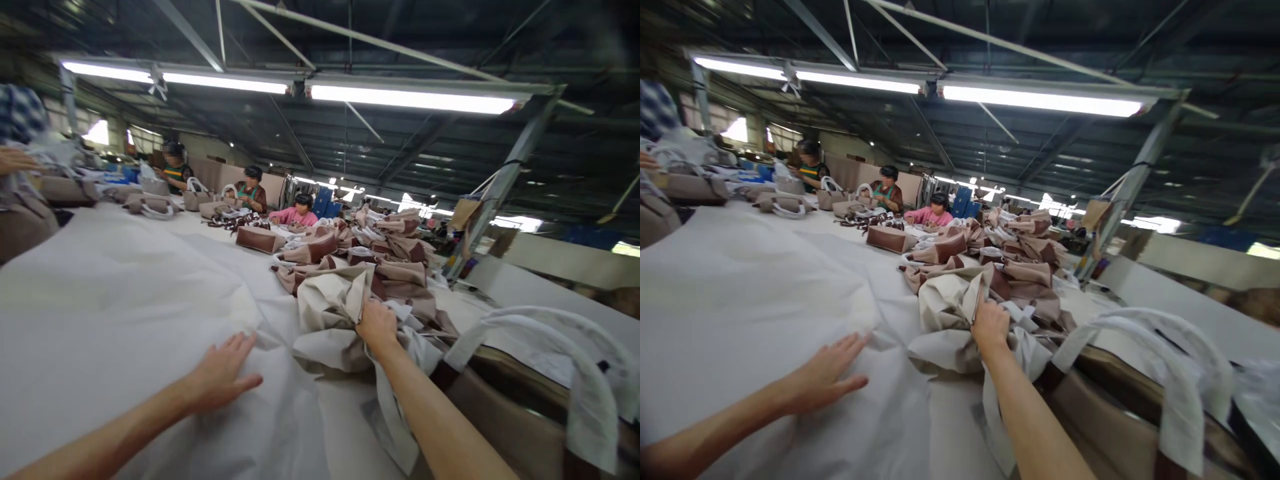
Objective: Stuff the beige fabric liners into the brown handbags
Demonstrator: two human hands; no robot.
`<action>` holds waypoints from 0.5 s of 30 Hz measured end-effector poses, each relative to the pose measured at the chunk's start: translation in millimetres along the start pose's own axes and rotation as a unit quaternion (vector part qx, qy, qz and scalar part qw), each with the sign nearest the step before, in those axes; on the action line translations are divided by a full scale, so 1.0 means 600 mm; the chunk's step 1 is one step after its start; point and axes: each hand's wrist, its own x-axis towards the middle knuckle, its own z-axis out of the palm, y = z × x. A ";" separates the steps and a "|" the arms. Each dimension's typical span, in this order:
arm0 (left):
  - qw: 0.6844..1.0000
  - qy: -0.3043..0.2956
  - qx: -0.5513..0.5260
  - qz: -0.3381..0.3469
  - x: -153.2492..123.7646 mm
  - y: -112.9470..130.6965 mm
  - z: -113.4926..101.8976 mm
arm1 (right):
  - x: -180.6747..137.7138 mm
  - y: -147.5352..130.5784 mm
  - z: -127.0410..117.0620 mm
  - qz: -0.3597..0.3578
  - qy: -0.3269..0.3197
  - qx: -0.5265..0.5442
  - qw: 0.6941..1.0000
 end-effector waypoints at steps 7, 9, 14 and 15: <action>0.994 0.036 0.065 0.075 0.013 -0.167 0.037 | 0.023 -0.046 0.036 -0.047 -0.105 0.066 0.991; 0.993 0.044 0.094 0.055 0.043 -0.194 0.021 | 0.037 -0.039 0.036 -0.066 -0.147 0.083 0.983; 0.988 0.084 0.098 0.083 0.057 -0.120 0.007 | 0.020 -0.017 0.063 -0.098 -0.127 0.077 0.984; 0.983 0.094 0.065 0.144 0.043 -0.083 0.019 | 0.010 -0.017 0.076 -0.097 -0.114 0.070 0.986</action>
